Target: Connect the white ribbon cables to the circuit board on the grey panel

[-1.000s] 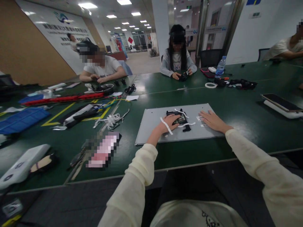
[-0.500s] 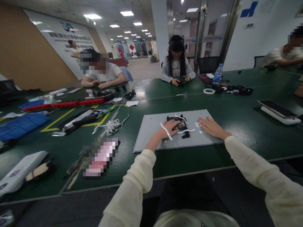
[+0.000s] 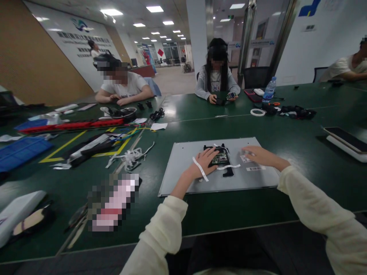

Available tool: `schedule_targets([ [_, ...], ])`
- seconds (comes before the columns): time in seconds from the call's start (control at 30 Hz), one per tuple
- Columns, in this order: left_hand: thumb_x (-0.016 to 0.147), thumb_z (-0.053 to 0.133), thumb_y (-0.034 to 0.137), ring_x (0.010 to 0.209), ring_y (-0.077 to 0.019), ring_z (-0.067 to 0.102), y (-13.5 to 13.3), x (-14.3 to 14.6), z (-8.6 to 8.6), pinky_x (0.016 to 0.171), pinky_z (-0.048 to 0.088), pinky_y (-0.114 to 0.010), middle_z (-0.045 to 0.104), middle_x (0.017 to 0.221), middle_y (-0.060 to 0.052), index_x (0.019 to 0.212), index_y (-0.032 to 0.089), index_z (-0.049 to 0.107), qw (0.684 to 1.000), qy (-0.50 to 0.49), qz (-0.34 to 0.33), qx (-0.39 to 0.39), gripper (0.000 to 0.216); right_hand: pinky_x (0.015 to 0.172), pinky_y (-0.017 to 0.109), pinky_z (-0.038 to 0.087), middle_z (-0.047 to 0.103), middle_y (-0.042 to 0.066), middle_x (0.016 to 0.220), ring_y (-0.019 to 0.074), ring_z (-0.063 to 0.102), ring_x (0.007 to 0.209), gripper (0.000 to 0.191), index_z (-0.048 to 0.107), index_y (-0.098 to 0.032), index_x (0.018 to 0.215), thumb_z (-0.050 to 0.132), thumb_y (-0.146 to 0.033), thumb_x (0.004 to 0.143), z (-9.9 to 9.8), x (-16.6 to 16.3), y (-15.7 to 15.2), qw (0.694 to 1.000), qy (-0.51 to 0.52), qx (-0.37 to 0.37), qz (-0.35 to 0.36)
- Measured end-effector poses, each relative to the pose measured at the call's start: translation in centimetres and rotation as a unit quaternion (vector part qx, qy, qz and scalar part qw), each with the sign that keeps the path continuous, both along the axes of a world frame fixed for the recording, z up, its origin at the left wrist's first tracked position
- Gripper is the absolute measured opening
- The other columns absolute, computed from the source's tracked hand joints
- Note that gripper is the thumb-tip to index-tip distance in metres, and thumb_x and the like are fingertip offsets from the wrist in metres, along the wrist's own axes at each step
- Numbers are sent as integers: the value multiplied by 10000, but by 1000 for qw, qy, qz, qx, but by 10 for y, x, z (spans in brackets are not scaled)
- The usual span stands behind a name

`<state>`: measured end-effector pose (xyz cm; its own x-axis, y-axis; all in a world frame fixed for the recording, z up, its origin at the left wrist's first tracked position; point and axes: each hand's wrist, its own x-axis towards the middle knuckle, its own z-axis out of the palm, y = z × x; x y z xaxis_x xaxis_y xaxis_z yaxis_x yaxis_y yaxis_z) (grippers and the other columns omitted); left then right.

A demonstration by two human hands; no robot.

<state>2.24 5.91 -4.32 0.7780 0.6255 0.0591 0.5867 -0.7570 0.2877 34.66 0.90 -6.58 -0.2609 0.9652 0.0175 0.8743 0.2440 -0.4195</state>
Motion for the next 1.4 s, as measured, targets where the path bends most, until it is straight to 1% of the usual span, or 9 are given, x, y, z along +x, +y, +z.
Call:
schedule_targets([
  [0.1,822,577,393,1405,-334,240,5,-14,-3,1099,267,-544,167,1569,-92,1475,260,217,1000,-5,23,-11,757,1055,429,373,558,81,1323,247,508,1221,469,550,-223,1300,417,-443,909,13,-18,3,999,50,6,-10],
  [0.2,811,593,390,1375,-331,308,13,-31,-9,1095,296,-509,214,1547,-141,1478,210,209,999,-22,32,-25,790,1025,425,406,572,80,1300,246,534,1185,483,557,-226,1284,444,-491,896,20,-40,5,997,77,22,-20],
  [0.37,815,581,306,1315,-283,412,25,-51,-11,1091,335,-443,405,1450,-146,1451,164,263,997,-61,-9,-55,725,979,430,445,588,79,1268,256,561,1139,489,551,-244,1278,549,-468,842,18,-69,14,994,63,88,7],
  [0.47,773,597,231,1294,-265,445,30,-56,-11,1089,352,-432,438,1433,-126,1442,178,272,993,-86,-19,-76,745,955,423,462,598,79,1250,258,574,1117,448,566,-249,1253,566,-399,831,13,-77,19,993,45,112,16],
  [0.83,716,473,73,1262,-205,487,34,-58,-20,1105,353,-374,522,1362,-92,1343,148,412,989,-118,24,-88,635,930,381,473,655,73,1146,225,613,1039,354,628,-213,1154,485,-208,831,-11,-80,21,983,90,161,-20],
  [1.03,721,461,54,1272,-194,479,30,-58,-22,1113,346,-396,520,1372,-73,1347,178,404,980,-154,39,-118,641,839,349,524,701,65,1045,202,664,906,293,669,-208,1077,500,-294,854,-16,-76,23,964,204,152,-81],
  [1.2,743,478,82,1284,-197,467,27,-60,-20,1118,338,-400,501,1394,-74,1363,183,392,981,-150,34,-121,634,850,366,528,706,71,1041,209,672,903,325,673,-205,1073,539,-401,852,-19,-75,23,956,243,128,-101],
  [1.3,756,476,101,1287,-201,465,25,-62,-19,1113,347,-394,494,1402,-63,1369,193,389,982,-140,37,-119,625,844,377,532,695,86,1065,215,675,896,392,644,-206,1132,591,-432,817,-19,-79,22,959,238,124,-91],
  [1.4,760,477,112,1281,-202,473,22,-63,-20,1115,345,-380,502,1392,-68,1369,182,390,983,-141,36,-114,619,856,385,520,679,89,1087,217,664,907,422,620,-205,1177,611,-399,802,-16,-84,21,970,180,150,-64],
])
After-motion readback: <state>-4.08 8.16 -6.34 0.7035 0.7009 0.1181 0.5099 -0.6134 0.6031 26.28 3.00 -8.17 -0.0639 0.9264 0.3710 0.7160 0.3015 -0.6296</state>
